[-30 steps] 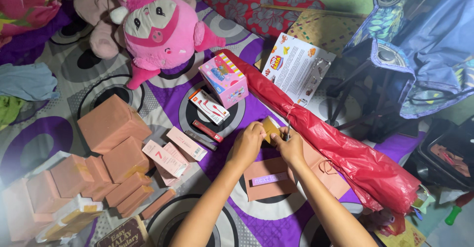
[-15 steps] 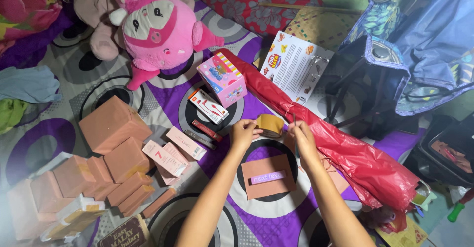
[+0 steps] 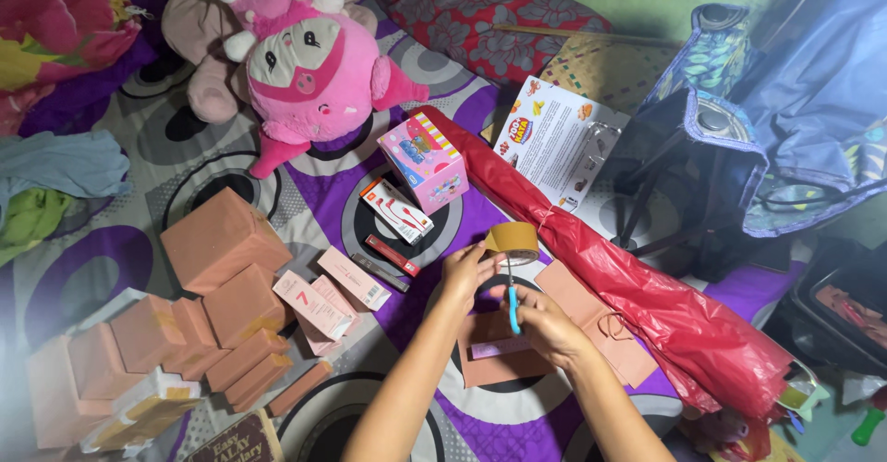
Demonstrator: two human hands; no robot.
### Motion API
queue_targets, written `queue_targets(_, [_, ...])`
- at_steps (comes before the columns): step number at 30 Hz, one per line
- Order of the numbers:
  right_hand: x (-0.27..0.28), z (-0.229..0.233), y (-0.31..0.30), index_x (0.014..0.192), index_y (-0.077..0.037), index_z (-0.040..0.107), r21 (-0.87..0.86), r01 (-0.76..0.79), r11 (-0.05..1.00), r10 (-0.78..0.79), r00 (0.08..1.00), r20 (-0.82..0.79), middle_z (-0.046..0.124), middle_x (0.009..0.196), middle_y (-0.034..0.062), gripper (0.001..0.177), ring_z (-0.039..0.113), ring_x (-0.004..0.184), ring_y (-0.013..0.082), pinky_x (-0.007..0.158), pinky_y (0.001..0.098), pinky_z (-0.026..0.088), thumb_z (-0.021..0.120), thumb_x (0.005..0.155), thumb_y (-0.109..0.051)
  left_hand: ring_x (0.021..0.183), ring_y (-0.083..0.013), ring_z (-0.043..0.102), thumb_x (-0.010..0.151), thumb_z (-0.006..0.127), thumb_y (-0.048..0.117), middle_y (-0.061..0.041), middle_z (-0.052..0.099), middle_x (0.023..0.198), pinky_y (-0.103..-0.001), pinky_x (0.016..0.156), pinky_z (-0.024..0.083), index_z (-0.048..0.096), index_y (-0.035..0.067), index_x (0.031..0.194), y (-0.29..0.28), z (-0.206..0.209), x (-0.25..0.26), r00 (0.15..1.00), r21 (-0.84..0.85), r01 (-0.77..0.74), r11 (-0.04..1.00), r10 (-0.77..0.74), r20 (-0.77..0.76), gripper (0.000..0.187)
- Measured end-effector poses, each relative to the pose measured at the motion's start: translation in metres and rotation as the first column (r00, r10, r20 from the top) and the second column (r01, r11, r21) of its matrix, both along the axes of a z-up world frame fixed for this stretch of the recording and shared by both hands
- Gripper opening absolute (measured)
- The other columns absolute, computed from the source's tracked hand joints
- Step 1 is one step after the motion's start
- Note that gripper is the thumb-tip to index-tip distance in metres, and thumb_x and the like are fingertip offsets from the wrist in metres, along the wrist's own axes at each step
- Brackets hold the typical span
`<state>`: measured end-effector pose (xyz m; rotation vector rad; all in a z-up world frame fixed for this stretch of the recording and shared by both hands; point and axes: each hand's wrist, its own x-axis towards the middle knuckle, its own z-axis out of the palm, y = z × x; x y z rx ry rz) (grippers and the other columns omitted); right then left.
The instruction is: The person wraps small rectangular boxes using brown paper, tape, and scissors. They fold the paper around each box, apply tape to seal the edges, and trim excess paper with scissors. The wrapped boxes are placed aside as the process continues.
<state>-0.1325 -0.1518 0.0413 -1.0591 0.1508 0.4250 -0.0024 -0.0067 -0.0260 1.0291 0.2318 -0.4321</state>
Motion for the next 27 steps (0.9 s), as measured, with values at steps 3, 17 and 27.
queue_targets(3, [0.004, -0.010, 0.002, 0.117, -0.009, 0.064, 0.106, -0.145, 0.984, 0.138, 0.988, 0.072, 0.050, 0.084, -0.0014, 0.038, 0.046, 0.071, 0.0118, 0.066, 0.0279, 0.041, 0.076, 0.091, -0.033, 0.096, -0.0287, 0.075, 0.103, 0.057, 0.018, -0.022, 0.071, 0.107, -0.033, 0.078, 0.061, 0.059, -0.009, 0.123, 0.000, -0.004, -0.001, 1.000, -0.020, 0.007, 1.000, -0.007, -0.013, 0.034])
queue_targets(17, [0.047, -0.031, 0.003, 0.115, -0.004, 0.061, 0.366, -0.105, 0.925, 0.111, 0.994, 0.003, 0.045, 0.081, -0.0002, 0.045, 0.046, 0.068, 0.0121, 0.059, 0.0280, 0.040, 0.067, 0.096, -0.044, 0.076, -0.0123, 0.069, 0.104, 0.060, 0.019, -0.016, 0.075, 0.097, -0.025, 0.066, 0.052, 0.070, -0.005, 0.115, -0.002, -0.019, -0.004, 0.995, 0.045, 0.023, 0.999, -0.027, 0.098, 0.029])
queue_targets(27, [0.049, -0.040, 0.007, 0.117, -0.003, 0.062, 0.342, -0.103, 0.934, 0.096, 0.995, 0.039, 0.044, 0.078, -0.0021, 0.034, 0.044, 0.067, 0.0107, 0.058, 0.0274, 0.040, 0.066, 0.100, -0.032, 0.079, -0.0217, 0.075, 0.103, 0.055, 0.017, -0.019, 0.077, 0.094, -0.031, 0.072, 0.058, 0.068, -0.008, 0.112, -0.004, -0.010, -0.007, 0.999, 0.043, 0.013, 0.999, -0.014, 0.033, 0.030])
